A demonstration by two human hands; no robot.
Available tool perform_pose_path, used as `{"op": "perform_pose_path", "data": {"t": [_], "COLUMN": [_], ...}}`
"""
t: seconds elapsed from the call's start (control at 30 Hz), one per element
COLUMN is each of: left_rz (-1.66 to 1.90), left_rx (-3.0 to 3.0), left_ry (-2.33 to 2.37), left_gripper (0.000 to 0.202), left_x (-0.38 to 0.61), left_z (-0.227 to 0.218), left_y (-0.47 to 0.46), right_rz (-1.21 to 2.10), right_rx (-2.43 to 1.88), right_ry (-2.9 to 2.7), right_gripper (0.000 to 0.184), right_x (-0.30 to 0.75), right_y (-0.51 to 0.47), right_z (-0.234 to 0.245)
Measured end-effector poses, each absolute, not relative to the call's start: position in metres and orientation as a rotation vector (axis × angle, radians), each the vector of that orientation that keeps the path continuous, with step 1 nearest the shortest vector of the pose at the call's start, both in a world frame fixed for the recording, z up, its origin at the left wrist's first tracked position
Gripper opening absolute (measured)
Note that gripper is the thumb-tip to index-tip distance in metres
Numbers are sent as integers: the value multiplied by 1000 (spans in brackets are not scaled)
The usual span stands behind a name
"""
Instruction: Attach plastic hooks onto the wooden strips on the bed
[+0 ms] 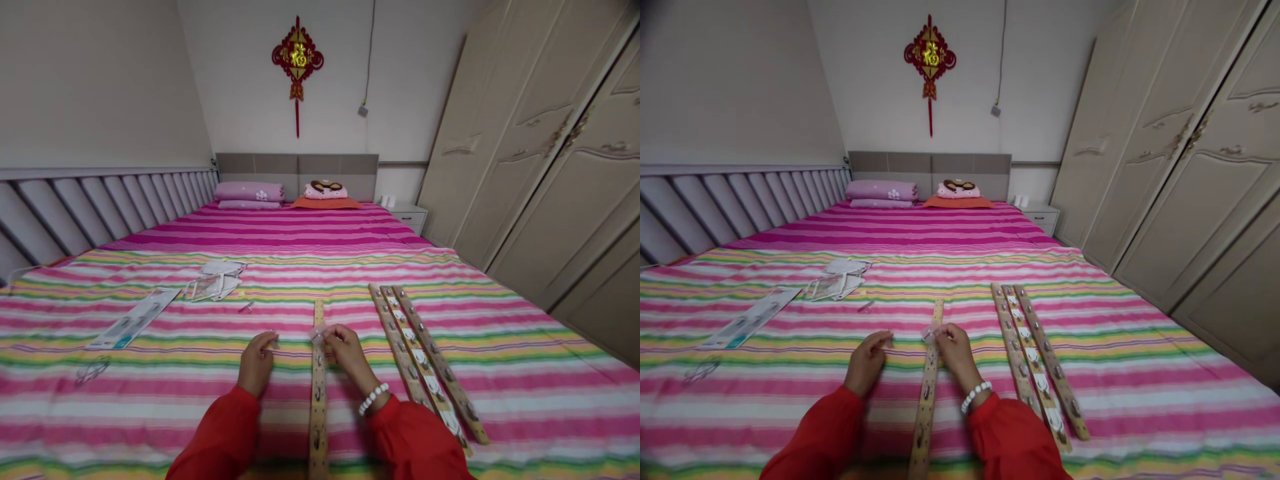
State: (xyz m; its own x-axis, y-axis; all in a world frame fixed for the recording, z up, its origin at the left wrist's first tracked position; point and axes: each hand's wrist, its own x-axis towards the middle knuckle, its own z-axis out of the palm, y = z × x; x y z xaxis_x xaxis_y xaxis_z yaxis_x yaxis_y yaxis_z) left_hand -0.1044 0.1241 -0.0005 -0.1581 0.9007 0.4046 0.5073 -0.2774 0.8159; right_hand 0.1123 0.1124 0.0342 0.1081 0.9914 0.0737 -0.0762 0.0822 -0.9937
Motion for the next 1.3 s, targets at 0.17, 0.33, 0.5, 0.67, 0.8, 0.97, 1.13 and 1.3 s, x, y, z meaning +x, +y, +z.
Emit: {"op": "perform_pose_path", "data": {"t": [0.17, 0.33, 0.5, 0.67, 0.8, 0.97, 1.13, 1.3], "left_rz": [1080, 961, 1166, 1070, 1098, 1170, 1216, 1200], "left_rx": [1964, 2104, 1875, 1526, 1419, 1348, 1332, 1334], "left_ry": [2049, 2116, 1463, 1084, 1052, 1122, 1219, 1272], "left_gripper": [32, 22, 24, 30, 29, 26, 24, 22], "left_x": [-101, -94, -68, -37, -28, -25, -21, -19], "left_z": [16, 42, 41, 32, 26, 13, -1, -9], "left_y": [114, 121, 140, 152, 157, 162, 166, 167], "right_rz": [1136, 1166, 1256, 1308, 1276, 1247, 1210, 1202], "right_rx": [-1198, -1213, -1183, -1140, -1133, -1101, -1081, -1090], "right_ry": [-1095, -1123, -1214, -1298, -1264, -1062, -975, -932], "right_gripper": [18, 17, 14, 13, 17, 23, 22, 20], "right_x": [136, 148, 145, 135, 130, 125, 119, 115], "right_y": [117, 122, 128, 139, 150, 159, 160, 162], "right_z": [38, 37, 39, 38, 32, 21, 8, -4]}}
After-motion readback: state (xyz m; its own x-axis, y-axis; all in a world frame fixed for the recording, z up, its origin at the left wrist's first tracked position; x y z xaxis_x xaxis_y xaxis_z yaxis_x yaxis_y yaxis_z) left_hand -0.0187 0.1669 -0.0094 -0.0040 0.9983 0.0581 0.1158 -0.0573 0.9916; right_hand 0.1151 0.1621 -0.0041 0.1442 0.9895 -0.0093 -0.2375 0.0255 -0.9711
